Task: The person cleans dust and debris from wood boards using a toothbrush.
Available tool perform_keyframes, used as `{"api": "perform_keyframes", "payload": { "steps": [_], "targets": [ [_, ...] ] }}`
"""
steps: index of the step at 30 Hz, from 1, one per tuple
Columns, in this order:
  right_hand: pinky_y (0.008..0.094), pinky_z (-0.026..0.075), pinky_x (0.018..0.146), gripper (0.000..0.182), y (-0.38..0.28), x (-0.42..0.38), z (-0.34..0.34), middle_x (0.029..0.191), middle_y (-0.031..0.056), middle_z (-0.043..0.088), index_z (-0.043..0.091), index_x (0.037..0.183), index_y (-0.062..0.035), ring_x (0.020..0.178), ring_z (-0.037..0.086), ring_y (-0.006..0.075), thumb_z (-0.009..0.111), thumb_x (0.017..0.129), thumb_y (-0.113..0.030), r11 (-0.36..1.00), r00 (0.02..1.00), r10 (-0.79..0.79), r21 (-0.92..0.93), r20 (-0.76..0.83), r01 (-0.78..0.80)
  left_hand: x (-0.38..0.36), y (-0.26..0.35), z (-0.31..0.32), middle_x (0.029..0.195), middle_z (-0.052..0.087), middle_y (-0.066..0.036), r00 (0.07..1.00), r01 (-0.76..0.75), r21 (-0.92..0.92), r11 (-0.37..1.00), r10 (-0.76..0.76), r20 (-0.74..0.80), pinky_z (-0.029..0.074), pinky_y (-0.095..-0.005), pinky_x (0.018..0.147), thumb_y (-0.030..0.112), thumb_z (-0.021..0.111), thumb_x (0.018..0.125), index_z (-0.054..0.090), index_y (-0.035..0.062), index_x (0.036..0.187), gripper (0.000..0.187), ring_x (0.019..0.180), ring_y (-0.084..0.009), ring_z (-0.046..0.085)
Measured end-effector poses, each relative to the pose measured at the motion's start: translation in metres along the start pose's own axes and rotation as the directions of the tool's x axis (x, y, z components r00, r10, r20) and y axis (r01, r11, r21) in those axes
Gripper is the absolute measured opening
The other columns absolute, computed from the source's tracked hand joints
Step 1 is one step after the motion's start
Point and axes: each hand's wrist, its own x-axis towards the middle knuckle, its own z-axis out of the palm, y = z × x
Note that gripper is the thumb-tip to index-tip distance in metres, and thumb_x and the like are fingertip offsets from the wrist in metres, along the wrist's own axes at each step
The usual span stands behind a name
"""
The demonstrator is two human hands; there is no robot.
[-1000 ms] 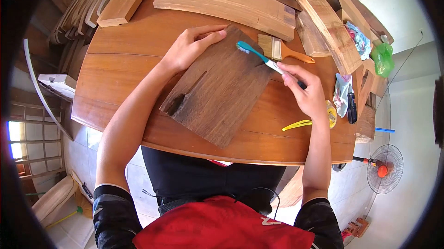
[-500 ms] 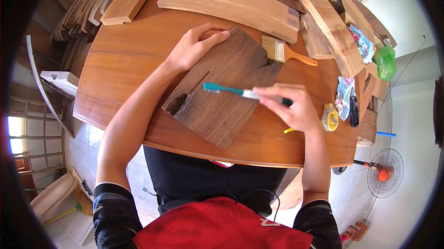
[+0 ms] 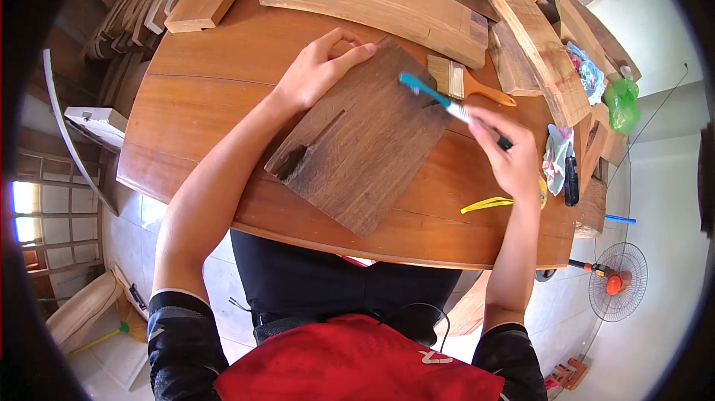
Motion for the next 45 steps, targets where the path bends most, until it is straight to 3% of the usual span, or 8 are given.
{"api": "perform_keyframes", "payload": {
  "steps": [10, 14, 18, 26, 30, 34, 38, 45],
  "targets": [
    [0.0251, 0.053, 0.081, 0.027, 0.017, 0.003, -0.029, 0.103, 0.0058, 0.079, 0.075, 0.125, -0.0013, 0.088, 0.067, 0.0095, 0.072, 0.100, -0.012, 0.966, 0.896, 0.206, 0.063, 0.393, -0.250, -0.002, 0.001, -0.001, 0.107, 0.075, -0.017, 1.000, -0.028, 0.029, 0.999, 0.028, -0.007, 0.050, -0.0328, 0.090, 0.048, 0.064, 0.102, 0.063, -0.0009, 0.127, 0.055, 0.098, -0.0179, 0.067],
    [0.0255, 0.053, 0.081, 0.027, 0.026, 0.006, -0.019, 0.104, 0.0047, 0.079, 0.076, 0.125, -0.0020, 0.085, 0.065, 0.0090, 0.072, 0.100, -0.013, 0.994, 0.995, 0.100, 0.042, -0.009, -0.100, -0.002, 0.000, 0.000, 0.106, 0.076, -0.017, 0.999, -0.037, 0.048, 0.998, 0.038, -0.022, 0.049, -0.0326, 0.090, 0.049, 0.064, 0.101, 0.063, -0.0007, 0.127, 0.056, 0.098, -0.0179, 0.067],
    [0.0260, 0.051, 0.081, 0.028, 0.020, 0.004, -0.026, 0.096, 0.0017, 0.075, 0.076, 0.124, -0.0025, 0.084, 0.062, 0.0091, 0.075, 0.098, -0.015, 0.986, 0.856, 0.113, 0.050, 0.505, -0.160, -0.001, 0.000, 0.000, 0.105, 0.076, -0.017, 0.999, -0.037, 0.032, 0.999, 0.038, -0.019, 0.049, -0.0324, 0.089, 0.049, 0.064, 0.101, 0.063, -0.0001, 0.126, 0.055, 0.096, -0.0171, 0.066],
    [0.0288, 0.052, 0.077, 0.026, 0.006, 0.002, -0.021, 0.099, 0.0096, 0.079, 0.079, 0.121, -0.0057, 0.082, 0.068, 0.0120, 0.076, 0.096, -0.009, 0.995, 0.821, -0.049, 0.099, 0.568, -0.009, 0.000, 0.000, -0.001, 0.107, 0.075, -0.016, 1.000, -0.001, 0.040, 0.999, 0.001, 0.004, 0.049, -0.0314, 0.089, 0.048, 0.065, 0.101, 0.063, 0.0006, 0.126, 0.053, 0.097, -0.0158, 0.065],
    [0.0291, 0.052, 0.075, 0.028, 0.014, 0.004, -0.013, 0.094, 0.0105, 0.078, 0.079, 0.122, -0.0065, 0.083, 0.070, 0.0151, 0.077, 0.094, -0.009, 0.998, 0.998, -0.026, -0.050, 0.053, 0.028, -0.002, -0.003, -0.001, 0.109, 0.075, -0.016, 1.000, -0.018, 0.025, 1.000, 0.019, -0.011, 0.049, -0.0318, 0.090, 0.047, 0.066, 0.101, 0.063, -0.0002, 0.127, 0.054, 0.099, -0.0165, 0.065],
    [0.0304, 0.053, 0.074, 0.026, 0.000, -0.002, -0.003, 0.093, 0.0096, 0.078, 0.080, 0.119, -0.0089, 0.081, 0.071, 0.0167, 0.078, 0.093, -0.008, 0.977, 0.810, -0.129, 0.212, 0.572, 0.006, 0.002, 0.000, -0.001, 0.111, 0.074, -0.016, 1.000, -0.022, 0.028, 0.999, 0.022, -0.013, 0.049, -0.0324, 0.091, 0.047, 0.066, 0.100, 0.064, -0.0010, 0.127, 0.055, 0.100, -0.0178, 0.066],
    [0.0293, 0.051, 0.071, 0.029, 0.001, 0.002, 0.004, 0.092, 0.0108, 0.078, 0.079, 0.122, -0.0084, 0.077, 0.067, 0.0141, 0.078, 0.093, -0.008, 0.999, 0.994, -0.006, 0.054, 0.109, 0.000, -0.003, 0.002, -0.001, 0.110, 0.074, -0.016, 1.000, -0.018, 0.017, 1.000, 0.019, -0.022, 0.049, -0.0326, 0.091, 0.047, 0.066, 0.100, 0.064, -0.0011, 0.126, 0.055, 0.099, -0.0177, 0.066],
    [0.0303, 0.050, 0.069, 0.031, -0.007, -0.004, 0.012, 0.090, 0.0101, 0.078, 0.079, 0.123, -0.0108, 0.075, 0.066, 0.0151, 0.078, 0.092, -0.007, 0.984, 0.924, -0.104, 0.176, 0.368, 0.041, 0.001, -0.001, 0.000, 0.104, 0.074, -0.015, 0.999, -0.032, 0.019, 0.999, 0.033, -0.022, 0.049, -0.0315, 0.088, 0.045, 0.065, 0.101, 0.064, -0.0006, 0.126, 0.053, 0.096, -0.0159, 0.065]
  ]
}}
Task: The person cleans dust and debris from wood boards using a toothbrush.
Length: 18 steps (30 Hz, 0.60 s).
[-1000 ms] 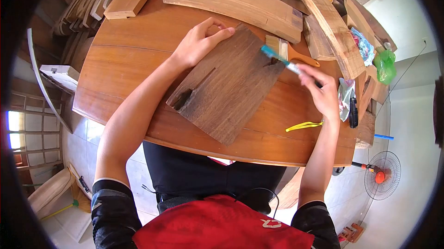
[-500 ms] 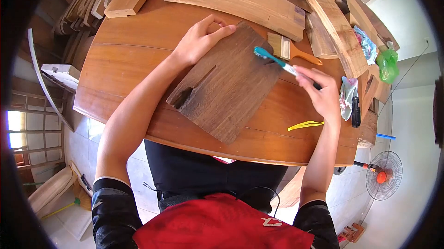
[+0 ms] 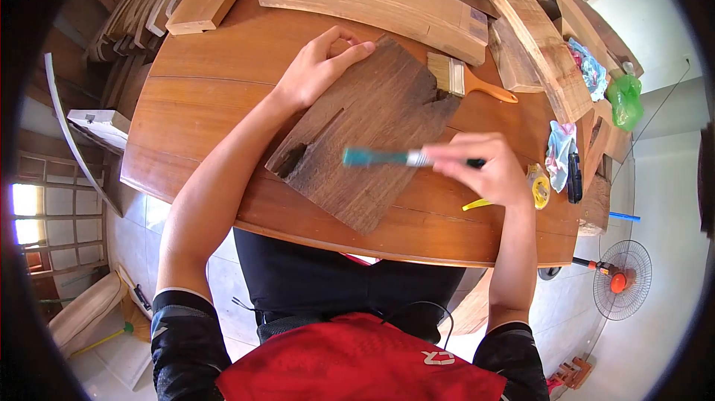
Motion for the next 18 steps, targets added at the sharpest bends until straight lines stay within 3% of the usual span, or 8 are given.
{"api": "perform_keyframes", "payload": {
  "steps": [2, 6, 10, 13, 14, 15, 17, 18],
  "targets": [
    [0.0306, 0.051, 0.069, 0.030, 0.000, 0.002, -0.001, 0.091, 0.0095, 0.078, 0.080, 0.122, -0.0108, 0.077, 0.068, 0.0159, 0.078, 0.092, -0.007, 0.996, 0.982, 0.035, -0.071, -0.186, -0.049, -0.003, 0.003, -0.001, 0.103, 0.074, -0.014, 1.000, 0.021, 0.001, 1.000, -0.021, 0.004, 0.049, -0.0313, 0.088, 0.045, 0.065, 0.101, 0.064, -0.0007, 0.126, 0.052, 0.095, -0.0155, 0.065],
    [0.0303, 0.053, 0.072, 0.028, -0.003, -0.001, -0.001, 0.092, 0.0109, 0.078, 0.080, 0.121, -0.0091, 0.082, 0.071, 0.0147, 0.076, 0.094, -0.005, 0.993, 0.963, -0.084, 0.105, 0.257, 0.059, 0.001, 0.000, -0.002, 0.104, 0.074, -0.015, 1.000, 0.015, 0.004, 1.000, -0.015, 0.018, 0.049, -0.0313, 0.087, 0.045, 0.065, 0.101, 0.064, -0.0009, 0.125, 0.052, 0.096, -0.0151, 0.065],
    [0.0306, 0.054, 0.074, 0.027, -0.001, 0.003, -0.003, 0.095, 0.0108, 0.079, 0.080, 0.120, -0.0088, 0.083, 0.072, 0.0169, 0.077, 0.094, -0.006, 0.992, 0.974, 0.069, -0.090, -0.215, -0.090, -0.002, 0.000, 0.000, 0.105, 0.075, -0.015, 1.000, 0.023, 0.012, 1.000, -0.023, 0.001, 0.049, -0.0313, 0.088, 0.046, 0.065, 0.101, 0.064, -0.0007, 0.124, 0.052, 0.096, -0.0152, 0.065],
    [0.0312, 0.053, 0.073, 0.027, 0.002, 0.001, -0.001, 0.095, 0.0110, 0.079, 0.080, 0.120, -0.0095, 0.080, 0.071, 0.0163, 0.077, 0.093, -0.006, 1.000, 0.999, -0.013, 0.011, -0.048, 0.013, 0.000, -0.001, 0.000, 0.105, 0.075, -0.015, 1.000, -0.005, 0.009, 1.000, 0.004, 0.004, 0.050, -0.0315, 0.088, 0.047, 0.065, 0.101, 0.064, -0.0004, 0.124, 0.053, 0.096, -0.0155, 0.065],
    [0.0317, 0.053, 0.072, 0.027, -0.002, -0.001, -0.003, 0.094, 0.0108, 0.079, 0.081, 0.119, -0.0104, 0.079, 0.070, 0.0167, 0.077, 0.093, -0.006, 0.999, 0.986, -0.031, 0.020, 0.163, 0.028, 0.000, -0.002, 0.000, 0.106, 0.075, -0.015, 1.000, -0.016, 0.010, 1.000, 0.016, 0.007, 0.050, -0.0316, 0.088, 0.047, 0.065, 0.101, 0.064, -0.0003, 0.124, 0.053, 0.096, -0.0156, 0.065],
    [0.0313, 0.053, 0.071, 0.027, -0.007, -0.002, 0.000, 0.092, 0.0100, 0.079, 0.081, 0.119, -0.0111, 0.076, 0.069, 0.0165, 0.078, 0.093, -0.006, 0.997, 0.970, -0.027, 0.070, 0.240, 0.010, -0.001, -0.002, -0.001, 0.106, 0.075, -0.015, 1.000, -0.011, 0.019, 1.000, 0.011, 0.008, 0.050, -0.0316, 0.088, 0.048, 0.066, 0.101, 0.064, -0.0002, 0.124, 0.053, 0.096, -0.0157, 0.065],
    [0.0314, 0.053, 0.071, 0.027, -0.005, -0.002, -0.004, 0.092, 0.0104, 0.078, 0.081, 0.119, -0.0108, 0.077, 0.070, 0.0175, 0.077, 0.093, -0.006, 0.997, 0.988, -0.078, 0.003, 0.134, 0.078, -0.001, -0.001, -0.002, 0.106, 0.075, -0.015, 1.000, 0.001, 0.034, 0.999, -0.001, 0.011, 0.050, -0.0317, 0.088, 0.048, 0.066, 0.101, 0.064, 0.0000, 0.123, 0.053, 0.097, -0.0158, 0.065],
    [0.0313, 0.053, 0.071, 0.027, -0.004, 0.000, -0.002, 0.092, 0.0108, 0.078, 0.081, 0.119, -0.0108, 0.077, 0.070, 0.0183, 0.077, 0.093, -0.006, 0.999, 0.997, -0.013, -0.040, -0.070, 0.010, -0.001, 0.000, -0.002, 0.105, 0.075, -0.015, 1.000, 0.002, 0.030, 1.000, -0.002, 0.009, 0.050, -0.0317, 0.088, 0.049, 0.066, 0.101, 0.064, 0.0001, 0.123, 0.054, 0.097, -0.0158, 0.065]
  ]
}}
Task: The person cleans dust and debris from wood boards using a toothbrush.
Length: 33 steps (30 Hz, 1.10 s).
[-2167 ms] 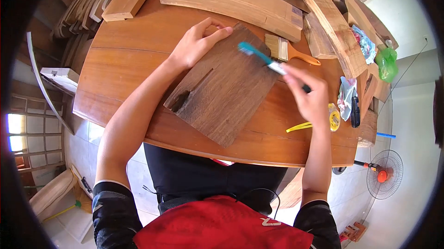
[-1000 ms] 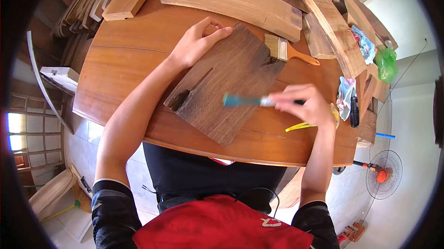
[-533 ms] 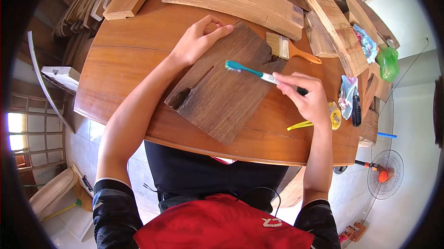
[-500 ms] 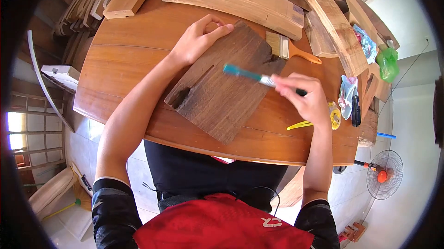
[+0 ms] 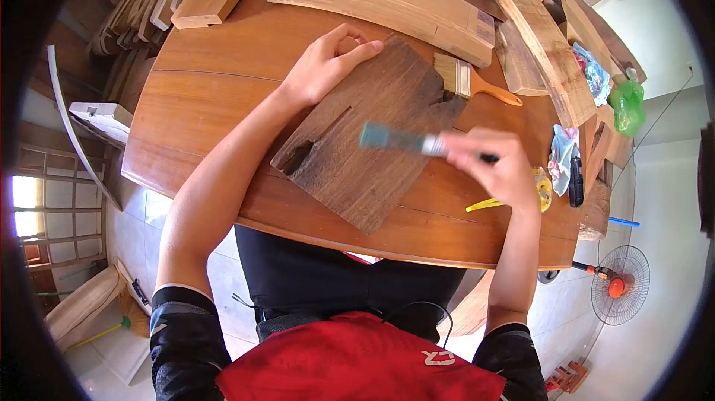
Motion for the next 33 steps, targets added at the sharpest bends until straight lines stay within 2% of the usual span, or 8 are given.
{"api": "perform_keyframes", "payload": {
  "steps": [2, 6, 10, 14, 18, 22, 26, 33],
  "targets": [
    [0.0308, 0.052, 0.072, 0.026, 0.002, 0.004, 0.006, 0.095, 0.0118, 0.078, 0.081, 0.119, -0.0096, 0.077, 0.070, 0.0184, 0.077, 0.093, -0.006, 0.994, 0.966, 0.033, -0.089, -0.255, -0.058, -0.001, 0.001, 0.001, 0.104, 0.075, -0.015, 1.000, 0.004, -0.014, 1.000, -0.004, -0.007, 0.050, -0.0318, 0.087, 0.049, 0.066, 0.100, 0.065, 0.0002, 0.123, 0.054, 0.096, -0.0157, 0.066],
    [0.0301, 0.052, 0.069, 0.028, -0.013, 0.000, 0.008, 0.092, 0.0114, 0.079, 0.079, 0.122, -0.0094, 0.076, 0.069, 0.0147, 0.076, 0.094, -0.007, 0.995, 0.937, -0.078, 0.089, 0.340, 0.050, 0.000, 0.001, 0.000, 0.105, 0.075, -0.015, 1.000, 0.000, -0.003, 1.000, 0.000, -0.004, 0.050, -0.0320, 0.088, 0.050, 0.066, 0.100, 0.065, 0.0003, 0.123, 0.055, 0.096, -0.0163, 0.066],
    [0.0320, 0.051, 0.068, 0.028, -0.009, 0.005, 0.013, 0.090, 0.0104, 0.078, 0.080, 0.121, -0.0129, 0.072, 0.068, 0.0183, 0.077, 0.094, -0.009, 0.993, 0.989, 0.055, -0.093, -0.139, -0.068, -0.002, -0.002, 0.001, 0.108, 0.074, -0.015, 1.000, 0.009, -0.032, 0.999, -0.009, -0.005, 0.050, -0.0324, 0.089, 0.051, 0.066, 0.100, 0.065, 0.0007, 0.124, 0.055, 0.097, -0.0172, 0.066],
    [0.0318, 0.051, 0.063, 0.027, -0.018, 0.003, 0.019, 0.086, 0.0110, 0.077, 0.081, 0.120, -0.0116, 0.069, 0.067, 0.0161, 0.076, 0.094, -0.008, 0.982, 0.939, -0.181, 0.114, 0.291, 0.153, 0.001, 0.000, -0.001, 0.109, 0.074, -0.016, 1.000, 0.010, -0.013, 1.000, -0.009, 0.016, 0.049, -0.0328, 0.092, 0.050, 0.066, 0.100, 0.065, 0.0003, 0.124, 0.055, 0.099, -0.0179, 0.066],
    [0.0326, 0.051, 0.064, 0.031, -0.012, 0.003, 0.010, 0.087, 0.0097, 0.077, 0.081, 0.121, -0.0148, 0.068, 0.066, 0.0181, 0.079, 0.091, -0.008, 0.987, 0.994, 0.033, -0.151, -0.101, -0.048, -0.004, 0.001, 0.001, 0.110, 0.073, -0.017, 1.000, 0.011, -0.005, 1.000, -0.011, -0.015, 0.049, -0.0332, 0.092, 0.049, 0.065, 0.101, 0.065, -0.0013, 0.124, 0.055, 0.101, -0.0181, 0.065],
    [0.0330, 0.051, 0.064, 0.029, -0.014, 0.000, 0.017, 0.088, 0.0094, 0.077, 0.081, 0.119, -0.0124, 0.070, 0.067, 0.0182, 0.079, 0.091, -0.007, 0.990, 0.946, -0.137, 0.053, 0.292, 0.127, 0.001, 0.002, 0.002, 0.110, 0.073, -0.017, 1.000, -0.010, -0.022, 1.000, 0.009, -0.005, 0.049, -0.0332, 0.091, 0.048, 0.065, 0.101, 0.065, -0.0022, 0.123, 0.055, 0.101, -0.0180, 0.064],
    [0.0334, 0.051, 0.066, 0.028, -0.008, 0.002, 0.009, 0.086, 0.0087, 0.077, 0.081, 0.118, -0.0130, 0.072, 0.068, 0.0190, 0.080, 0.090, -0.008, 0.993, 0.996, -0.075, -0.097, -0.047, 0.070, 0.001, -0.002, 0.001, 0.108, 0.074, -0.016, 1.000, -0.010, 0.007, 1.000, 0.010, -0.023, 0.049, -0.0330, 0.091, 0.048, 0.065, 0.101, 0.064, -0.0025, 0.124, 0.055, 0.099, -0.0177, 0.065],
    [0.0315, 0.049, 0.065, 0.026, 0.004, -0.006, -0.011, 0.087, 0.0083, 0.077, 0.082, 0.116, -0.0093, 0.073, 0.067, 0.0165, 0.080, 0.090, -0.006, 0.995, 0.985, -0.095, 0.042, 0.144, 0.090, 0.000, -0.004, 0.000, 0.108, 0.077, -0.019, 1.000, -0.016, 0.020, 1.000, 0.017, -0.022, 0.050, -0.0356, 0.093, 0.057, 0.065, 0.098, 0.064, 0.0008, 0.123, 0.062, 0.099, -0.0220, 0.070]
  ]
}}
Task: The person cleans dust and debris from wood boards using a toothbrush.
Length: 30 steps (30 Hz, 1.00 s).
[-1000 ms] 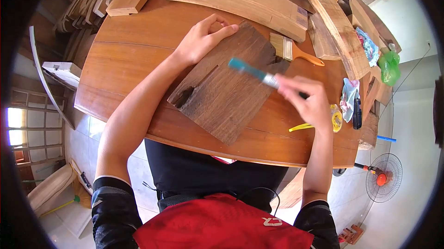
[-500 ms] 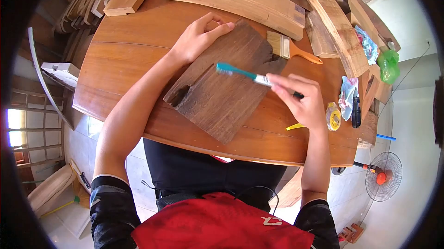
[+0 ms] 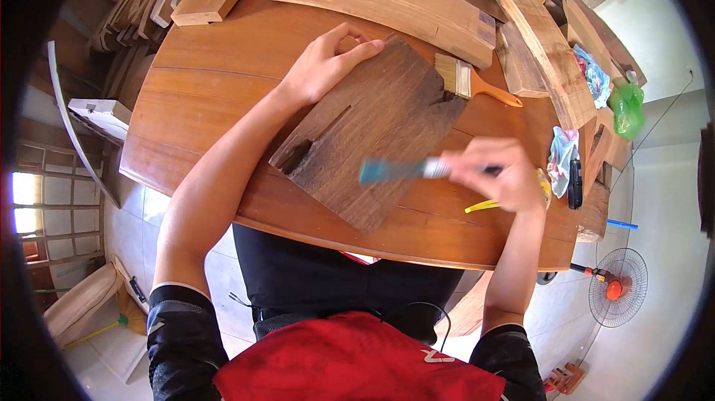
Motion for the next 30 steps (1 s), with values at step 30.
{"api": "perform_keyframes", "payload": {
  "steps": [30],
  "targets": [
    [0.0244, 0.051, 0.079, 0.025, -0.004, -0.015, -0.036, 0.103, 0.0073, 0.080, 0.081, 0.116, -0.0059, 0.090, 0.070, 0.0122, 0.081, 0.092, -0.012, 0.924, 0.889, 0.382, -0.088, 0.251, -0.372, 0.002, 0.001, 0.000, 0.110, 0.077, -0.023, 1.000, -0.008, 0.005, 1.000, 0.008, -0.002, 0.051, -0.0372, 0.097, 0.061, 0.065, 0.096, 0.065, 0.0008, 0.121, 0.065, 0.103, -0.0268, 0.072]
  ]
}}
